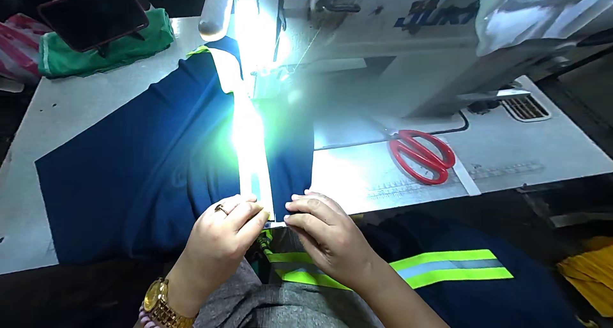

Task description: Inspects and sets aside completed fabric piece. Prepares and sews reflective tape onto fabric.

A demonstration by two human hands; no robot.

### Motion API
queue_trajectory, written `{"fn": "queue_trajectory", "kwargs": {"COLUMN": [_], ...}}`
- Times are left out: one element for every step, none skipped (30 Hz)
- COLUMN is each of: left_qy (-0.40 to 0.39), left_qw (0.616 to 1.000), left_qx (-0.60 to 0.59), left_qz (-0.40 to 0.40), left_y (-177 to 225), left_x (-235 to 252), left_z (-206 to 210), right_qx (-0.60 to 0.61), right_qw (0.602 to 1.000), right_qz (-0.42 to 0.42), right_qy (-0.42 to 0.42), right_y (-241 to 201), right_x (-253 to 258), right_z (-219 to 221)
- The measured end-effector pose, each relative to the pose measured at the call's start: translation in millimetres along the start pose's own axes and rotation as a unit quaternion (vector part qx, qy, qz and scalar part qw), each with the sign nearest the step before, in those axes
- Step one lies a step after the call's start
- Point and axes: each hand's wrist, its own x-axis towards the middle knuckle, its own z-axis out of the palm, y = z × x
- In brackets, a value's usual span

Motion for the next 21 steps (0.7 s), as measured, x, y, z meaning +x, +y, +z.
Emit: {"fn": "queue_trajectory", "kwargs": {"left_qy": [-0.004,-0.006,-0.007,-0.006,-0.005,-0.005,-0.004,-0.005,-0.005,-0.002,0.002,0.002,0.000,-0.001,-0.002,-0.004,-0.005,-0.005,-0.005,-0.006,-0.007], "left_qw": [1.000,1.000,1.000,1.000,1.000,1.000,1.000,1.000,1.000,1.000,1.000,1.000,1.000,1.000,1.000,1.000,1.000,1.000,1.000,1.000,1.000], "left_qx": [0.001,0.003,0.004,0.004,0.002,0.000,-0.003,-0.005,-0.006,-0.005,-0.003,-0.001,0.000,0.002,0.002,0.001,0.003,0.008,0.013,0.019,0.020], "left_qz": [0.003,0.006,0.008,0.010,0.011,0.011,0.009,0.008,0.007,0.009,0.010,0.010,0.010,0.012,0.013,0.015,0.016,0.017,0.018,0.018,0.016], "left_y": [0,0,0,0,-1,-1,-1,-1,-1,0,0,1,0,-1,-3,-4,-4,-3,-2,-1,0], "left_x": [0,0,0,0,-1,-1,-2,-4,-5,-7,-9,-12,-14,-14,-15,-15,-14,-13,-13,-12,-13], "left_z": [-1,-1,-2,-1,-1,-1,-1,0,0,1,1,1,1,1,0,0,1,2,3,4,5], "right_qx": [-0.006,-0.012,-0.019,-0.022,-0.027,-0.031,-0.038,-0.047,-0.058,-0.070,-0.084,-0.099,-0.116,-0.132,-0.142,-0.144,-0.142,-0.139,-0.136,-0.134,-0.134], "right_qw": [1.000,1.000,1.000,1.000,1.000,0.999,0.999,0.999,0.998,0.997,0.996,0.995,0.992,0.990,0.988,0.988,0.988,0.989,0.989,0.990,0.990], "right_qz": [0.000,-0.001,-0.001,-0.001,0.000,0.001,0.001,0.001,-0.003,-0.008,-0.015,-0.022,-0.030,-0.039,-0.045,-0.048,-0.050,-0.049,-0.046,-0.041,-0.038], "right_qy": [-0.001,-0.001,0.000,0.000,-0.002,-0.006,-0.011,-0.016,-0.021,-0.023,-0.024,-0.026,-0.027,-0.027,-0.028,-0.029,-0.029,-0.029,-0.030,-0.032,-0.036], "right_y": [-1,-1,-2,-2,-2,-3,-3,-4,-4,-5,-6,-8,-9,-10,-11,-10,-10,-9,-8,-9,-9], "right_x": [0,1,2,2,3,3,4,4,4,4,4,5,7,9,11,12,13,13,13,13,13], "right_z": [1,1,2,2,3,2,2,2,1,1,1,1,1,2,2,2,1,1,0,0,-1]}}
